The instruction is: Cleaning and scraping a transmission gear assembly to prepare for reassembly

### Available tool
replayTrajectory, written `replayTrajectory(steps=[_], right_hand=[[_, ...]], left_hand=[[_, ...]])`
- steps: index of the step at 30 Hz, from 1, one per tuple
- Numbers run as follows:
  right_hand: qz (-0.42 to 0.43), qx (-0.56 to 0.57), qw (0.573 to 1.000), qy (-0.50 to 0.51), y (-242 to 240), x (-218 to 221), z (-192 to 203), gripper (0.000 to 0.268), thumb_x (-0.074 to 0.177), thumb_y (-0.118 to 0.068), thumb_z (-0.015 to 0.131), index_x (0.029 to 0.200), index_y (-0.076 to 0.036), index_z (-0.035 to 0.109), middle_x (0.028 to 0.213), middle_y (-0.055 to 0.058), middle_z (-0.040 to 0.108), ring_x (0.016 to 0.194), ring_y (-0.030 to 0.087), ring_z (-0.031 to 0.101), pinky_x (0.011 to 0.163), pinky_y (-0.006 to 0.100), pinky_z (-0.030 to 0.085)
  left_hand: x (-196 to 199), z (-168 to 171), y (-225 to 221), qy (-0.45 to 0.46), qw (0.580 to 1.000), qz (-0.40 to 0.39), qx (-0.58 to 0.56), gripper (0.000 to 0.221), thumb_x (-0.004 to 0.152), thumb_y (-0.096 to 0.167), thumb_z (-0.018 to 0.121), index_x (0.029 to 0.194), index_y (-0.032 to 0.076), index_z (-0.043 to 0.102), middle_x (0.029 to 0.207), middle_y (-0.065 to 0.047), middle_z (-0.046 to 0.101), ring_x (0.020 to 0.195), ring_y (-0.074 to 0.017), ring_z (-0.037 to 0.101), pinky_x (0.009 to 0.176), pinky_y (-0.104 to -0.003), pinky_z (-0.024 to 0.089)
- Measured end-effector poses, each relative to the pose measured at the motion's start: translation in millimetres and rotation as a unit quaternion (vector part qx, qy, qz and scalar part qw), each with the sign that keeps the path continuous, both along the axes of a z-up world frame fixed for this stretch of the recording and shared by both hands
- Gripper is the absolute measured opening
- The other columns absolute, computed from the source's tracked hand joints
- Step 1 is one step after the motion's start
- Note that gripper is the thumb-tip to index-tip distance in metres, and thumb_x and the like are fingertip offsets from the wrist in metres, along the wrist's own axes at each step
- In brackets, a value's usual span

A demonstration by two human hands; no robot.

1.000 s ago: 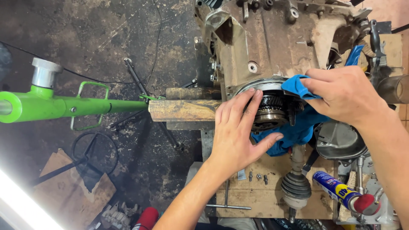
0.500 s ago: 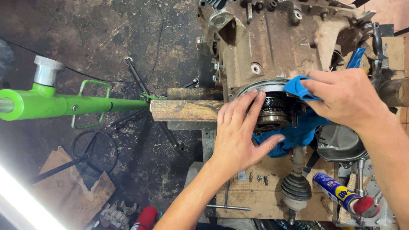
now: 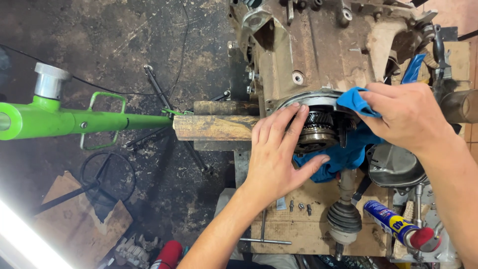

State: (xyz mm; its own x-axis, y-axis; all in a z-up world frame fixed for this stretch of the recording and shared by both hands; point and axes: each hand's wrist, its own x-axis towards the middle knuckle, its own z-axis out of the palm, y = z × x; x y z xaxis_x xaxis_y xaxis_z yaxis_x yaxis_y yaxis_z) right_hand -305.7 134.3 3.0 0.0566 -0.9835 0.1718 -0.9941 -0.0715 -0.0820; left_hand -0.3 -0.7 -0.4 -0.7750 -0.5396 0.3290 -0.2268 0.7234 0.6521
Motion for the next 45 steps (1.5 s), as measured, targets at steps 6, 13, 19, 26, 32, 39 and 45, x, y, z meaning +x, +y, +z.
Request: replayTrajectory(steps=[6, 13, 19, 26, 32, 39, 45], right_hand=[[0.021, -0.011, 1.0, 0.006, -9.7, 2.7, -0.5, 0.011, 0.111, -0.012, 0.079, 0.103, -0.011, 0.071, 0.081, -0.001, 0.056, 0.059, 0.024, 0.052, 0.051, 0.04, 0.042], [0.031, -0.025, 0.999, -0.008, -20.7, 11.4, 6.8, 0.015, 0.115, -0.018, 0.081, 0.103, -0.009, 0.077, 0.083, -0.001, 0.064, 0.059, 0.02, 0.057, 0.052, 0.039, 0.049], [-0.008, -0.011, 1.0, -0.012, 2.4, -0.9, -3.8, 0.02, 0.124, -0.023, 0.073, 0.107, -0.012, 0.071, 0.081, 0.0, 0.056, 0.059, 0.027, 0.048, 0.053, 0.042, 0.039], [0.027, -0.022, 0.999, 0.01, -15.2, 7.9, -4.1, 0.01, 0.103, -0.015, 0.084, 0.108, -0.012, 0.076, 0.086, -0.001, 0.059, 0.062, 0.026, 0.057, 0.054, 0.042, 0.046], [-0.002, -0.027, 1.0, -0.012, -1.2, 1.8, -4.4, 0.022, 0.124, -0.022, 0.072, 0.105, -0.01, 0.072, 0.08, 0.001, 0.054, 0.058, 0.025, 0.046, 0.051, 0.04, 0.039], [-0.011, -0.018, 1.0, -0.009, 7.0, -7.7, -8.5, 0.017, 0.12, -0.02, 0.078, 0.107, -0.011, 0.072, 0.085, 0.001, 0.058, 0.062, 0.029, 0.052, 0.055, 0.043, 0.041], [0.015, -0.043, 0.998, -0.035, -9.0, 5.7, -3.4, 0.024, 0.121, -0.026, 0.075, 0.103, -0.01, 0.071, 0.081, 0.001, 0.054, 0.058, 0.025, 0.048, 0.052, 0.041, 0.039]], left_hand=[[-1.4, -1.0, 1.6, 0.004, 1.0, 0.001, 0.002, 0.091, 0.107, 0.064, 0.073, 0.175, 0.01, 0.045, 0.174, -0.013, 0.054, 0.157, -0.0378, 0.06, 0.132, -0.058, 0.047], [-0.9, -2.8, 0.6, -0.003, 1.0, 0.001, 0.0, 0.091, 0.106, 0.064, 0.074, 0.174, 0.011, 0.047, 0.174, -0.011, 0.054, 0.158, -0.0364, 0.06, 0.134, -0.057, 0.046], [-1.0, -3.2, 1.1, -0.005, 1.0, 0.002, 0.001, 0.092, 0.106, 0.065, 0.074, 0.175, 0.012, 0.046, 0.175, -0.011, 0.054, 0.159, -0.0366, 0.06, 0.133, -0.058, 0.046], [0.1, -3.1, 1.8, -0.004, 1.0, 0.001, 0.002, 0.091, 0.106, 0.063, 0.076, 0.175, 0.011, 0.046, 0.175, -0.012, 0.054, 0.158, -0.0367, 0.06, 0.133, -0.057, 0.046], [-0.2, -4.7, 0.8, -0.002, 1.0, -0.004, 0.0, 0.092, 0.108, 0.063, 0.075, 0.177, 0.011, 0.043, 0.176, -0.012, 0.052, 0.16, -0.0367, 0.059, 0.134, -0.058, 0.046], [-0.4, -5.3, 1.1, 0.001, 1.0, -0.005, -0.003, 0.092, 0.108, 0.063, 0.075, 0.177, 0.011, 0.043, 0.176, -0.012, 0.053, 0.159, -0.0377, 0.059, 0.133, -0.058, 0.046], [0.5, -4.3, 1.2, 0.0, 1.0, -0.003, -0.002, 0.092, 0.107, 0.063, 0.076, 0.177, 0.012, 0.043, 0.176, -0.012, 0.053, 0.159, -0.0376, 0.059, 0.134, -0.058, 0.046]])
